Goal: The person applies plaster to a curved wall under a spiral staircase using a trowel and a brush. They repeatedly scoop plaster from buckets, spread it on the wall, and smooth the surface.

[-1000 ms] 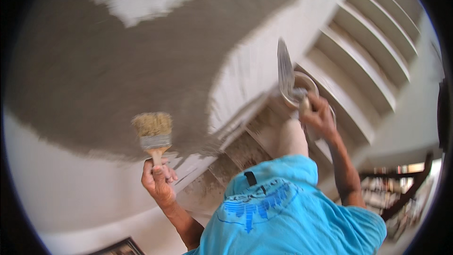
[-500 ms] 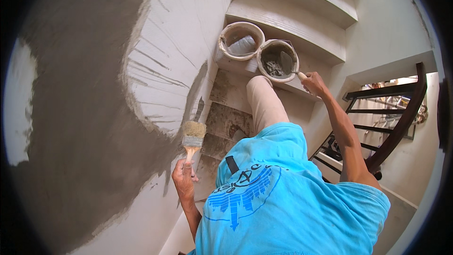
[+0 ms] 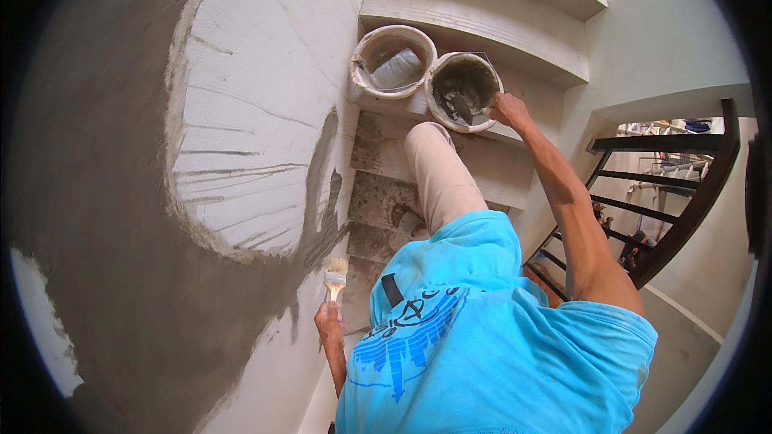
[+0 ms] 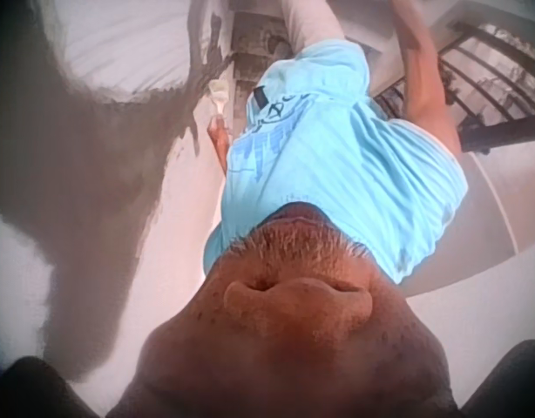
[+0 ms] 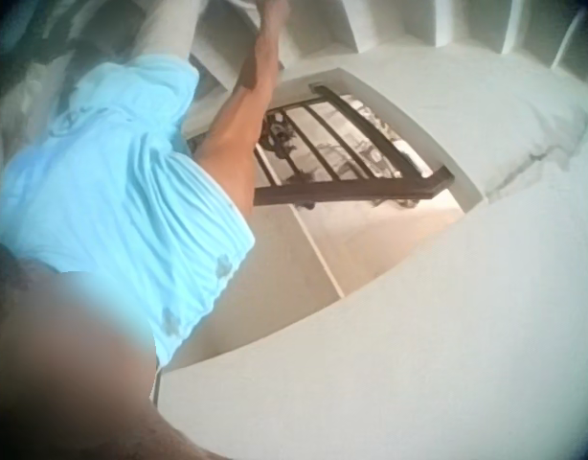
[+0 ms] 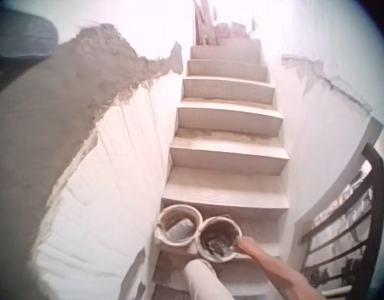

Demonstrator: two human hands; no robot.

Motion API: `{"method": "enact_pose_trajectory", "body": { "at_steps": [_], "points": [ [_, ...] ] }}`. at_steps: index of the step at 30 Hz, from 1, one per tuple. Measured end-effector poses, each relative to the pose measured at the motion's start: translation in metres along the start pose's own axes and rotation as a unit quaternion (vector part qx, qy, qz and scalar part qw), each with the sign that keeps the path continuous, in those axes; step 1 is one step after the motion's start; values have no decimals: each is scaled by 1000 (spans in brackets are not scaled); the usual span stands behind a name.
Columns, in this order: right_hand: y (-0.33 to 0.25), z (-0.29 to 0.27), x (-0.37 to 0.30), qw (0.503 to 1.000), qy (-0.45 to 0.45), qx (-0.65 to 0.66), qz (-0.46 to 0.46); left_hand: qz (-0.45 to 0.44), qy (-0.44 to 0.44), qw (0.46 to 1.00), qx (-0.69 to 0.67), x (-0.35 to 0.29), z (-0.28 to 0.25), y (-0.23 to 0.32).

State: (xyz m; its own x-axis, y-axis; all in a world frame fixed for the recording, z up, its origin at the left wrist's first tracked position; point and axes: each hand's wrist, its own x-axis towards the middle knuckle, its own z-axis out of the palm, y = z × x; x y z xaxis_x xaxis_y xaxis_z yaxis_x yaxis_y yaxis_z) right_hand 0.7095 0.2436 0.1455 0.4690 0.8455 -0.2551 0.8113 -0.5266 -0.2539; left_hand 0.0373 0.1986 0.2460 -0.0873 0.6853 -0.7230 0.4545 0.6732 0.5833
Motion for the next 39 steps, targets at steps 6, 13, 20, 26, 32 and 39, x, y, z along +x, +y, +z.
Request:
{"method": "enact_pose_trajectory", "body": {
  "at_steps": [6,13,20,26,32,39],
  "points": [
    [-11,8,38,996,-28,-64,-49,-92,27,995,-16,-6,-5,-34],
    [-6,20,73,981,-45,-141,-128,-99,37,994,2,-13,-6,-45],
    [-10,33,85,980,-76,-151,-109,-92,20,996,-10,-29,2,-34],
    [-2,27,90,980,-114,-73,-144,-103,30,994,-19,-38,11,-21],
    [20,0,72,982,-128,32,-138,-80,17,997,16,-21,8,-21],
    [45,-27,31,936,-227,265,47,-80,22,996,16,-20,11,-20]
  ]
}}
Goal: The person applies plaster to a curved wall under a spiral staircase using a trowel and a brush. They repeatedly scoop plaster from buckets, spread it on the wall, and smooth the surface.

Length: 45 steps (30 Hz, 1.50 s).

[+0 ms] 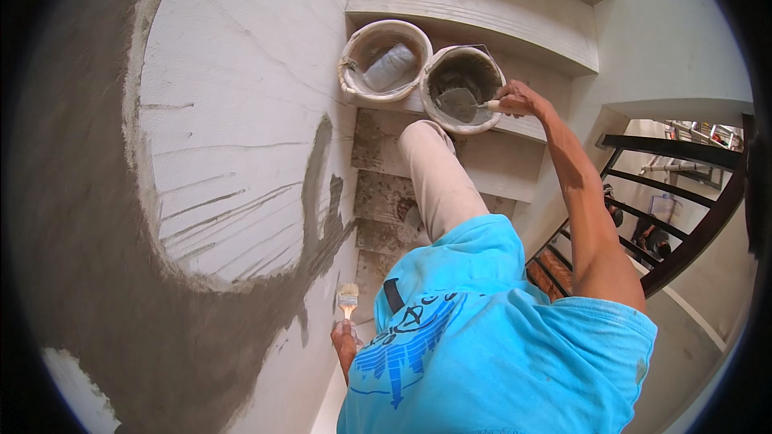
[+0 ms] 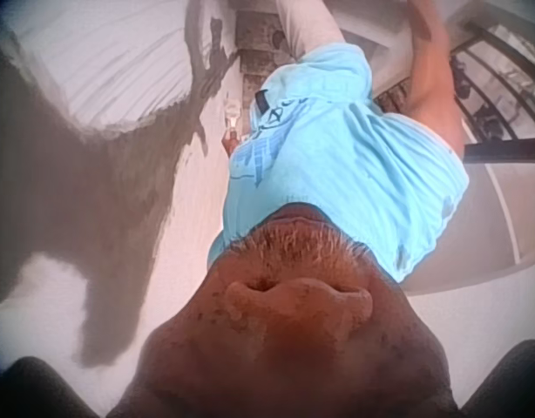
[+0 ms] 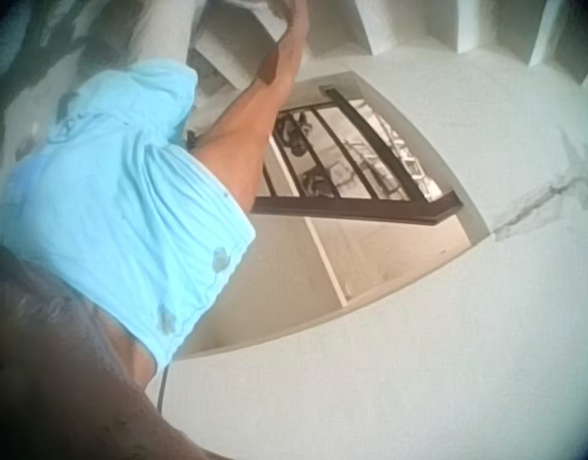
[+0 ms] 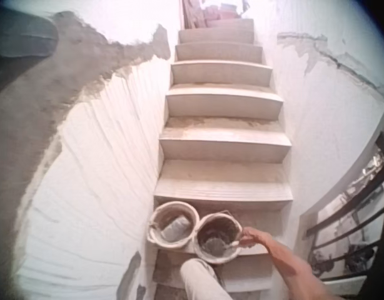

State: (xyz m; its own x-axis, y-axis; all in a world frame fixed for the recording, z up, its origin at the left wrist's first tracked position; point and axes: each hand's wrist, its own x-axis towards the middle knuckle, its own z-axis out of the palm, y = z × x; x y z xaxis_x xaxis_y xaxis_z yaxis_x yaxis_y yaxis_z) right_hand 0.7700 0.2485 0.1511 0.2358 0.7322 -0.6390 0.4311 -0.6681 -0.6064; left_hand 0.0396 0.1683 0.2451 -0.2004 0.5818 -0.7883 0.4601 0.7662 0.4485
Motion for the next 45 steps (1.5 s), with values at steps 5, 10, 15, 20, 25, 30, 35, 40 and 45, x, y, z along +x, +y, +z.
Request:
{"method": "enact_pose_trajectory", "body": {
  "at_steps": [5,10,15,20,25,30,35,40,45],
  "points": [
    [-2,-1,-49,992,6,125,-34,-7,-3,1000,11,1,4,-13],
    [-86,17,-96,984,-3,103,-148,21,-24,999,23,16,6,-26],
    [-188,59,-128,934,-3,70,-350,98,9,995,4,31,6,-44],
    [-289,97,-176,914,-76,83,-389,150,60,987,-10,32,6,-52],
    [-381,129,-221,852,-127,14,-507,105,62,986,-112,10,29,-72],
    [-441,147,-244,780,-160,-65,-602,124,112,975,-148,10,55,-110],
    [-475,160,-268,778,-142,-91,-606,112,138,975,-131,18,71,-131],
    [-508,169,-299,796,-108,-139,-580,165,171,963,-126,38,93,-180],
    [-515,172,-307,776,-57,-156,-608,58,142,956,-251,31,91,-168]
  ]
}}
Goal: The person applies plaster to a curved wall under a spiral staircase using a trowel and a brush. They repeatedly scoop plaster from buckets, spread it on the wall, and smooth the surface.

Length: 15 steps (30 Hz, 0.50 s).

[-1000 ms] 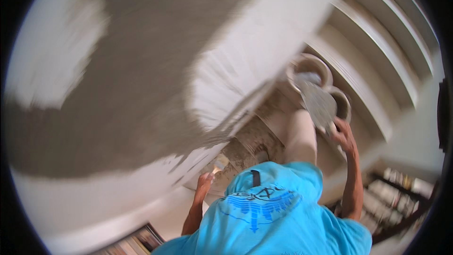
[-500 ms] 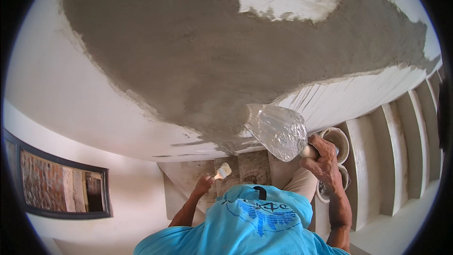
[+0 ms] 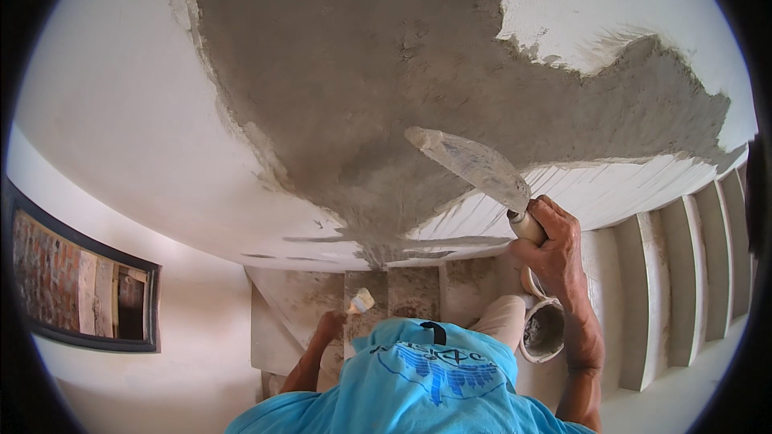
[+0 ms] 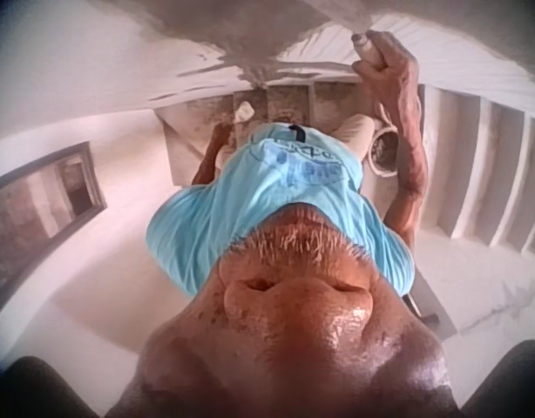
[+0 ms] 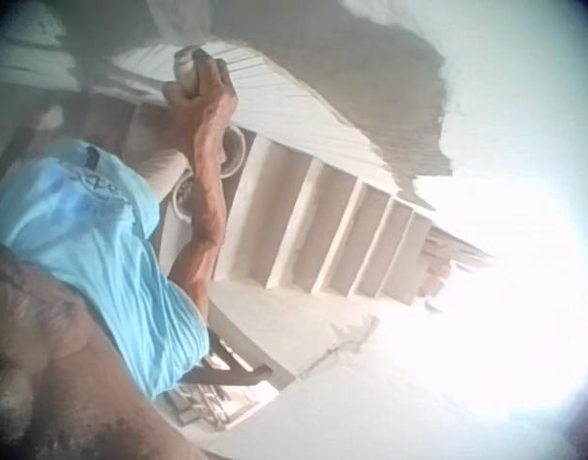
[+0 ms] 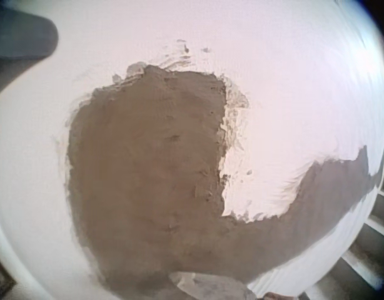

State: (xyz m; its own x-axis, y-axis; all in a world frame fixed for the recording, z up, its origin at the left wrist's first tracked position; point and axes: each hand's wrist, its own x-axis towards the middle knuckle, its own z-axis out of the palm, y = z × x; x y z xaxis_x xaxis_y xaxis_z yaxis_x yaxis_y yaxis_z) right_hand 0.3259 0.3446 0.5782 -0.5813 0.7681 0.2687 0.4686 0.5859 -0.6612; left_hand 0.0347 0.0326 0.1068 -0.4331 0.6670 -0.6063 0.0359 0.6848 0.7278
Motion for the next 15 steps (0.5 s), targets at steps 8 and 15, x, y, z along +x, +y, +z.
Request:
{"method": "enact_pose_trajectory", "body": {
  "at_steps": [8,15],
  "points": [
    [2,15,-5,998,23,-44,-31,150,25,988,39,16,2,-33],
    [-4,17,3,998,12,-60,-34,13,-1,1000,-14,2,0,8]
  ]
}}
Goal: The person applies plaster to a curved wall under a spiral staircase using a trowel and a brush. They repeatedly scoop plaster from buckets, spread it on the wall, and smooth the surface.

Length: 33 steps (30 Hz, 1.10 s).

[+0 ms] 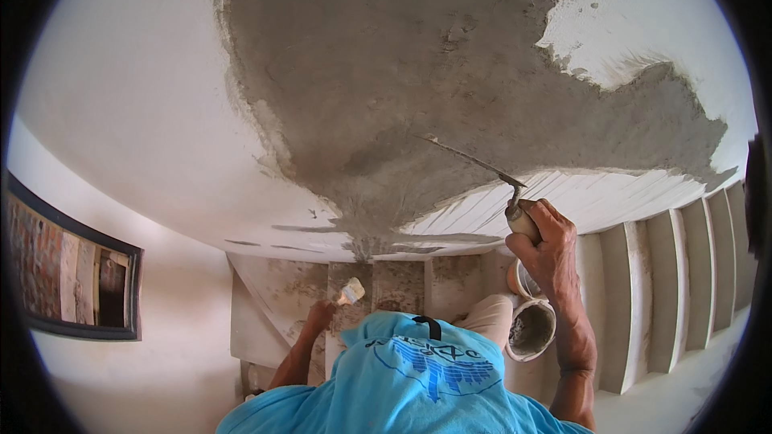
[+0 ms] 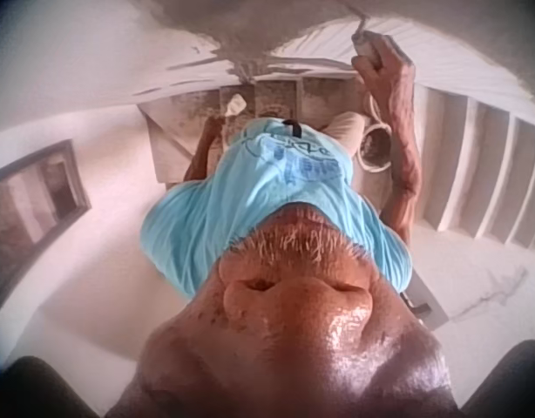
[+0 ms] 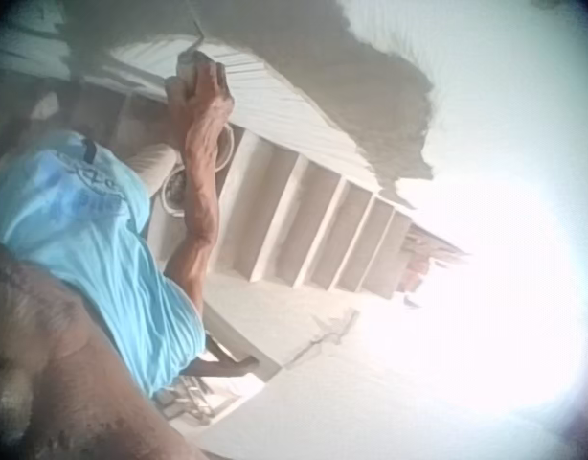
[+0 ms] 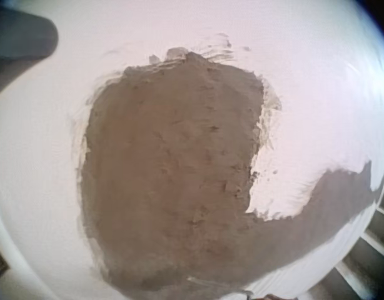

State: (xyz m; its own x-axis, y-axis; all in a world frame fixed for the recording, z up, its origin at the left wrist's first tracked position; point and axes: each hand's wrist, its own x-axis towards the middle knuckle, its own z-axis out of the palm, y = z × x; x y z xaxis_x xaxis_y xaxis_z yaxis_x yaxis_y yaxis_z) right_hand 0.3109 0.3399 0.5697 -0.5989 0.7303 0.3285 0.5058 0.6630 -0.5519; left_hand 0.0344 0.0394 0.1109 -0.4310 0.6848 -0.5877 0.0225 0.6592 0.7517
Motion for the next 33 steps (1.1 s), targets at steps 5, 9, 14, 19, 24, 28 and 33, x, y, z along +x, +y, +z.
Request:
{"method": "enact_pose_trajectory", "body": {
  "at_steps": [5,9,14,19,24,28,33],
  "points": [
    [-10,-3,6,1000,22,5,3,1,1,1000,-18,-11,-2,22],
    [-17,-8,15,1000,19,16,5,6,13,1000,-10,-12,-2,22],
    [-28,-7,23,998,5,52,27,60,19,998,19,0,-1,-3],
    [-22,1,35,998,6,61,5,-5,29,1000,-4,-13,-3,19],
    [-23,-10,45,994,-21,90,56,28,24,999,33,1,-2,7],
    [-20,-10,43,988,-13,119,101,-4,21,1000,4,-3,-7,12],
    [-15,-21,29,986,-9,107,128,16,24,999,20,-3,-9,6]
  ]
}}
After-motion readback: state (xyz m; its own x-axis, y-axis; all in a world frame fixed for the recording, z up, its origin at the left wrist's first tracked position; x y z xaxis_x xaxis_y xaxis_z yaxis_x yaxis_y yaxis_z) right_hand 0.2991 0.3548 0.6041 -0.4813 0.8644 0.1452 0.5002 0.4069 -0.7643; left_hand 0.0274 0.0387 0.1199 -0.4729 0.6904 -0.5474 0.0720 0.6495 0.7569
